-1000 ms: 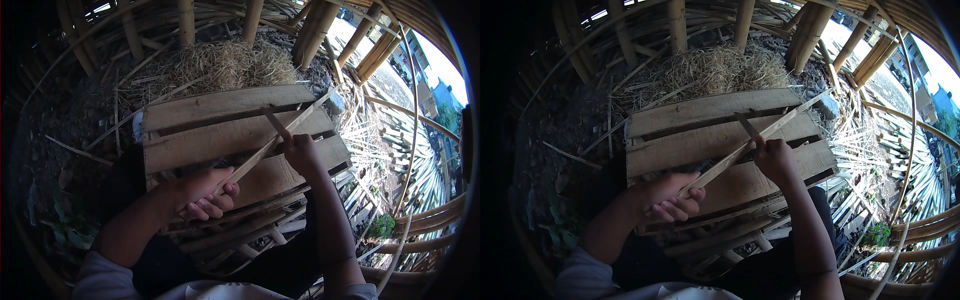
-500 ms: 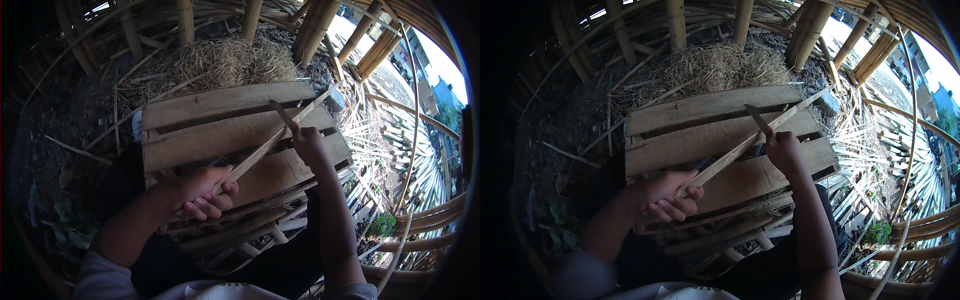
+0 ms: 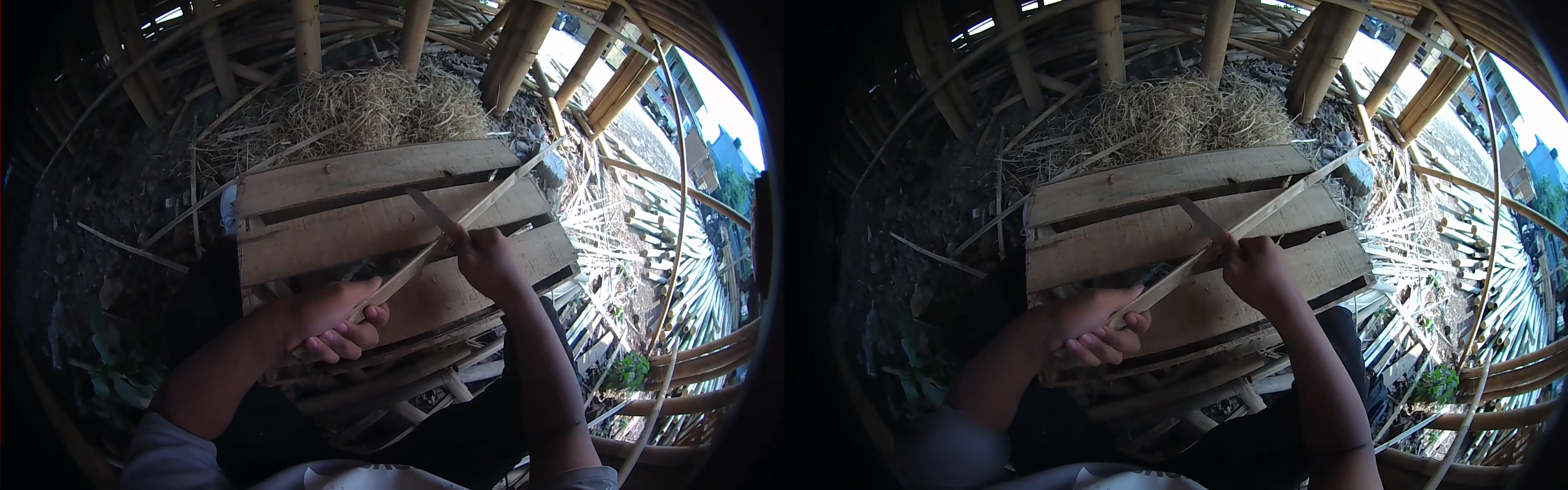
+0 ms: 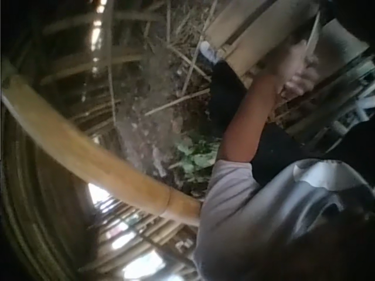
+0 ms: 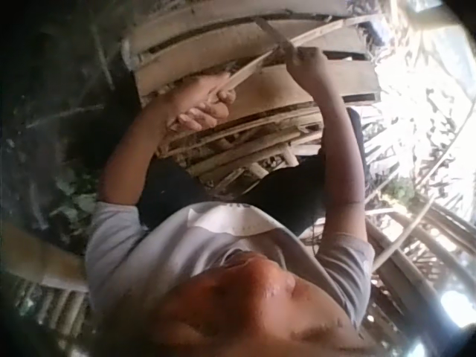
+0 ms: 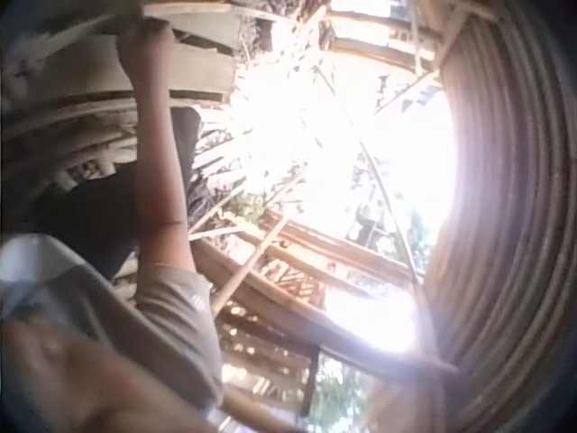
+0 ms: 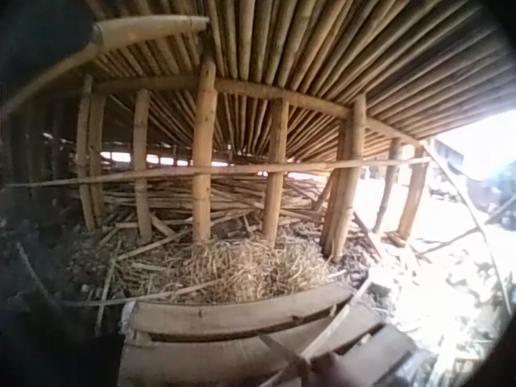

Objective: The person holds a thin bamboo stick with the left hand and uses a knife in the right hand to shave its surface while seated on a wooden pallet. The person repeatedly rotates and repositions the stick to continue shaving along its length.

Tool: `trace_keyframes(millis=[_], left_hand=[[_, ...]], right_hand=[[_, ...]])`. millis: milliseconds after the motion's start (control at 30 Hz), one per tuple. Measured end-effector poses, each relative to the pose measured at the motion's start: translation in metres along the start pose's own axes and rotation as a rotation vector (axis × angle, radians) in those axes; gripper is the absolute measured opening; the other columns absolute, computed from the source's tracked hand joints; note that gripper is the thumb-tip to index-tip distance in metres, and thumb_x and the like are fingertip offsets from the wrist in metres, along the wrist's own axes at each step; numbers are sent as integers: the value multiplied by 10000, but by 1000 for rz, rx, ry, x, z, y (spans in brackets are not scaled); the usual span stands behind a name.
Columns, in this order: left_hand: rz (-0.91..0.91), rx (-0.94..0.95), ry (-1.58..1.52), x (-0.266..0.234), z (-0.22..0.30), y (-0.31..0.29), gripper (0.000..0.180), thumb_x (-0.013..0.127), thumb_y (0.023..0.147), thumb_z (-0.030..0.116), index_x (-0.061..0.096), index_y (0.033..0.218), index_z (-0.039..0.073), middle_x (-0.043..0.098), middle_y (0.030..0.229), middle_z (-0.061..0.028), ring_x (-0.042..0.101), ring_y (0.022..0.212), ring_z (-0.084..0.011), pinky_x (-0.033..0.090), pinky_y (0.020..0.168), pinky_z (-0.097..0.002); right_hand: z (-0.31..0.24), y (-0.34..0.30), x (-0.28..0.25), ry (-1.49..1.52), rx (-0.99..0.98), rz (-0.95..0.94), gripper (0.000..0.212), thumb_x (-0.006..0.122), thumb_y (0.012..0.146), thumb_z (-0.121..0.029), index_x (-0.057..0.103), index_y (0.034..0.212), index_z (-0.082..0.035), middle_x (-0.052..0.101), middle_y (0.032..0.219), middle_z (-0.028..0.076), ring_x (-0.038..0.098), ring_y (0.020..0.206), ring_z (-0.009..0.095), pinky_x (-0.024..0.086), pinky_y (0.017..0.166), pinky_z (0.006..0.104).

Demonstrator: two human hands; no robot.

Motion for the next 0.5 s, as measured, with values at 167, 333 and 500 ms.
trace_keyframes(millis=[167,333,500], left_hand=[[-32,-32,-37,4,3,1,438,287,1089,547,380,865,182,289,587,81,225,409,18,187,276,-127],[-8,-3,6,4,-2,3,443,278,1088,552,382,866,183,284,595,83,224,416,13,185,287,-133],[26,-22,9,4,2,2,448,273,1089,553,383,861,184,289,586,83,224,407,15,191,282,-132]], right_hand=[[-14,-10,4,102,132,-82,498,562,1029,-358,698,771,46,620,702,337,651,802,533,530,726,551],[10,6,3,19,-31,-23,508,513,1055,-321,694,757,49,635,695,307,671,754,497,532,647,532],[-25,-27,18,120,-44,-65,502,571,1025,-355,691,764,58,623,683,312,644,730,525,517,637,557]])
Point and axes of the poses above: each hand's wrist, its own y-axis towards the middle knuckle, its own x-axis out of the palm, z = x × y, the point moved 3 cm from there along y, towards the middle knuckle
